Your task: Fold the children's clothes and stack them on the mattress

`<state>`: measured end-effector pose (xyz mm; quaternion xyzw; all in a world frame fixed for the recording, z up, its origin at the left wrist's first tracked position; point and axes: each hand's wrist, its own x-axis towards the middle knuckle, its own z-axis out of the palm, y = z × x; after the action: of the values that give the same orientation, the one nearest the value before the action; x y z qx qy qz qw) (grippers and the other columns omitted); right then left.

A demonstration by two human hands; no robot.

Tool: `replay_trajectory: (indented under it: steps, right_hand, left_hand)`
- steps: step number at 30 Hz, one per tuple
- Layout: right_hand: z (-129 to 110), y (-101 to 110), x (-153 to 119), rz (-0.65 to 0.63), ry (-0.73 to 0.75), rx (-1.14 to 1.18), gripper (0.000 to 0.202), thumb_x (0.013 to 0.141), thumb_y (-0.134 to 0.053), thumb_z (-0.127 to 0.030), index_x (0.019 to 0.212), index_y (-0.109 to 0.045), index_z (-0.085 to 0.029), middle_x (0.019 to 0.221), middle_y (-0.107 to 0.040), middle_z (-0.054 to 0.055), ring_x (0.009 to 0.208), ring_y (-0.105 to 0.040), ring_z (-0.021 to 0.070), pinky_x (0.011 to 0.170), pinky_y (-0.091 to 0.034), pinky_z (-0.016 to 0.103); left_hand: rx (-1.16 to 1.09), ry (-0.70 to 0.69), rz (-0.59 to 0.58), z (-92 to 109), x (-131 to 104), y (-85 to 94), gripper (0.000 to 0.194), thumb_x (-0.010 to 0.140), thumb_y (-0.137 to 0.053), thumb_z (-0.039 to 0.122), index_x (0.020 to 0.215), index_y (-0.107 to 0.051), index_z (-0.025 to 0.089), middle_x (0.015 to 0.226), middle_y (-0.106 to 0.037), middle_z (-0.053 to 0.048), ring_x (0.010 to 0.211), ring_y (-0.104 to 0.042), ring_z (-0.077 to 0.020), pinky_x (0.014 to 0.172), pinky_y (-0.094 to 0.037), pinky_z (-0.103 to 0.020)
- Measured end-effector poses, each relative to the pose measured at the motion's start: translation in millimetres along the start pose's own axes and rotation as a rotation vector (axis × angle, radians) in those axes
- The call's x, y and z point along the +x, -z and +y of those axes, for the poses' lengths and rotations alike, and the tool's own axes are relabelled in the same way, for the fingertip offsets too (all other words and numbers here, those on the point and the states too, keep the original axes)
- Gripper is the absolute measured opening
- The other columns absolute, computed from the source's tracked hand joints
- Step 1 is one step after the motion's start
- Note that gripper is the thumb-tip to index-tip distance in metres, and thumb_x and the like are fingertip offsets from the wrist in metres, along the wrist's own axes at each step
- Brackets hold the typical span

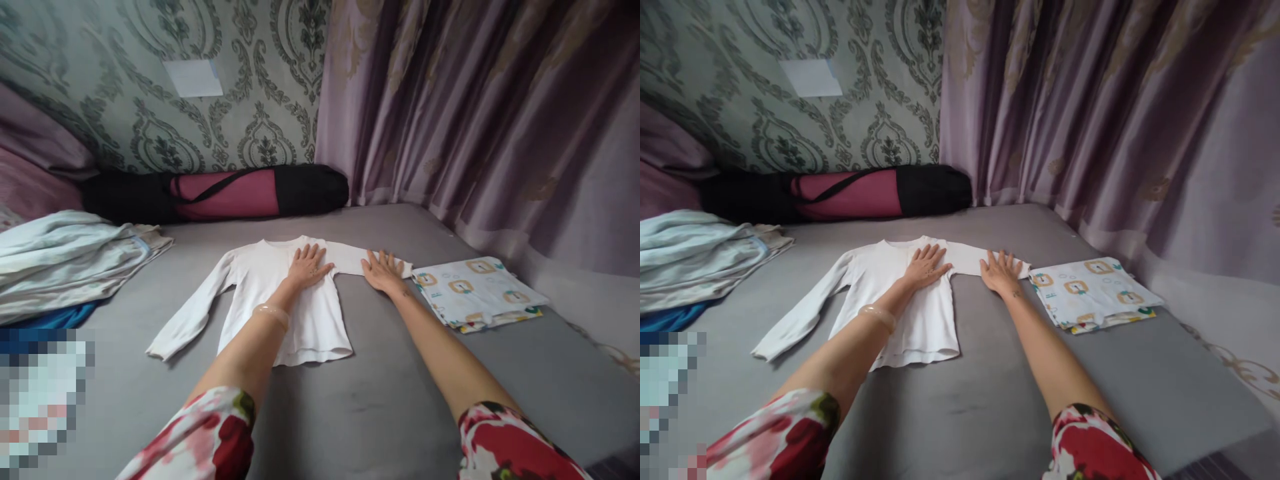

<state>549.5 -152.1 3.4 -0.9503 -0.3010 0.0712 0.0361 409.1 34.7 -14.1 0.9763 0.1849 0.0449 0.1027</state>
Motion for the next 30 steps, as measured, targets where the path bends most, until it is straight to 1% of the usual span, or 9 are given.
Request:
replay_trajectory:
  steps: [4,7,10,13,16,18,20,25,30]
  right_hand:
    - [8.1,0.1,-4.5,0.044,-0.007,-0.039,0.060,0.099,-0.016,-0.049,0.152,-0.027,-0.024,0.157,-0.024,0.015,0.144,-0.018,0.0361,0.111,-0.011,0.061]
    - [8.1,3.0,-2.5,0.014,-0.007,-0.048,0.061,0.098,-0.015,-0.049,0.153,-0.026,-0.023,0.158,-0.023,0.016,0.144,-0.018,0.0367,0.110,-0.013,0.063]
    - [4.1,9.6,4.7,-0.053,-0.043,-0.063,0.061,0.098,-0.018,-0.050,0.152,-0.028,-0.023,0.157,-0.023,0.017,0.143,-0.021,0.0377,0.109,-0.015,0.064]
    - [-16.3,16.5,9.9,0.050,0.015,-0.109,0.056,0.098,-0.029,-0.039,0.148,-0.035,-0.014,0.155,-0.028,0.021,0.142,-0.025,0.0348,0.111,-0.014,0.060]
    - [-63.5,17.6,5.9,0.194,0.282,-0.070,0.052,0.097,-0.028,-0.025,0.145,-0.036,-0.008,0.154,-0.031,0.019,0.143,-0.025,0.0286,0.114,-0.013,0.053]
    - [-107.7,13.6,-1.4,0.139,0.484,0.004,0.052,0.097,-0.025,-0.022,0.147,-0.034,-0.011,0.154,-0.033,0.015,0.144,-0.024,0.0237,0.116,-0.015,0.045]
    - [-155.6,6.2,-9.6,0.042,0.653,0.048,0.052,0.097,-0.026,-0.021,0.148,-0.033,-0.012,0.156,-0.030,0.012,0.145,-0.021,0.0200,0.118,-0.011,0.041]
    - [-253.3,-15.6,-19.0,-0.114,0.786,0.190,0.053,0.099,-0.028,-0.026,0.148,-0.032,-0.008,0.157,-0.028,0.012,0.146,-0.020,0.0192,0.118,-0.010,0.036]
    - [-298.2,-28.6,-9.4,-0.101,0.789,0.251,0.049,0.099,-0.023,-0.022,0.144,-0.039,-0.012,0.154,-0.036,0.011,0.142,-0.028,0.0176,0.115,-0.020,0.034]
  left_hand:
    - [-0.075,0.022,-0.064,4.6,1.4,9.6,0.074,0.091,-0.026,0.066,0.150,-0.030,0.022,0.160,-0.022,-0.008,0.148,-0.012,-0.0288,0.118,-0.009,-0.049]
    - [-0.243,0.065,-0.108,-2.9,-8.4,32.1,0.074,0.092,-0.029,0.063,0.150,-0.027,0.017,0.160,-0.021,-0.012,0.147,-0.018,-0.0244,0.118,-0.018,-0.041]
    - [-0.361,0.062,0.024,-33.1,-38.5,61.6,0.067,0.091,-0.038,0.054,0.145,-0.036,0.014,0.154,-0.034,-0.013,0.139,-0.036,-0.0216,0.111,-0.032,-0.030]
    - [-0.332,0.179,0.174,-82.4,-86.3,85.8,0.058,0.088,-0.045,0.047,0.133,-0.051,0.012,0.136,-0.054,-0.014,0.119,-0.055,-0.0240,0.101,-0.043,-0.032]
    - [-0.231,0.461,0.241,-132.6,-138.5,98.4,0.045,0.085,-0.047,0.040,0.116,-0.062,0.011,0.113,-0.066,-0.015,0.101,-0.063,-0.0265,0.091,-0.047,-0.035]
    - [-0.184,0.581,0.274,-157.4,-170.1,100.9,0.042,0.084,-0.046,0.038,0.107,-0.065,0.007,0.100,-0.068,-0.019,0.095,-0.064,-0.0313,0.085,-0.047,-0.040]
    - [-0.169,0.693,0.237,-172.1,-197.2,100.8,0.039,0.082,-0.048,0.041,0.099,-0.066,0.011,0.094,-0.069,-0.017,0.090,-0.065,-0.0313,0.078,-0.047,-0.038]
    - [-0.247,0.852,0.073,-172.9,-241.6,100.1,0.034,0.081,-0.047,0.046,0.093,-0.063,0.019,0.090,-0.070,-0.012,0.078,-0.064,-0.0261,0.066,-0.045,-0.032]
    - [-0.295,0.894,0.033,-159.1,-260.0,103.0,0.035,0.077,-0.051,0.050,0.090,-0.061,0.018,0.089,-0.068,-0.010,0.075,-0.063,-0.0230,0.061,-0.042,-0.028]
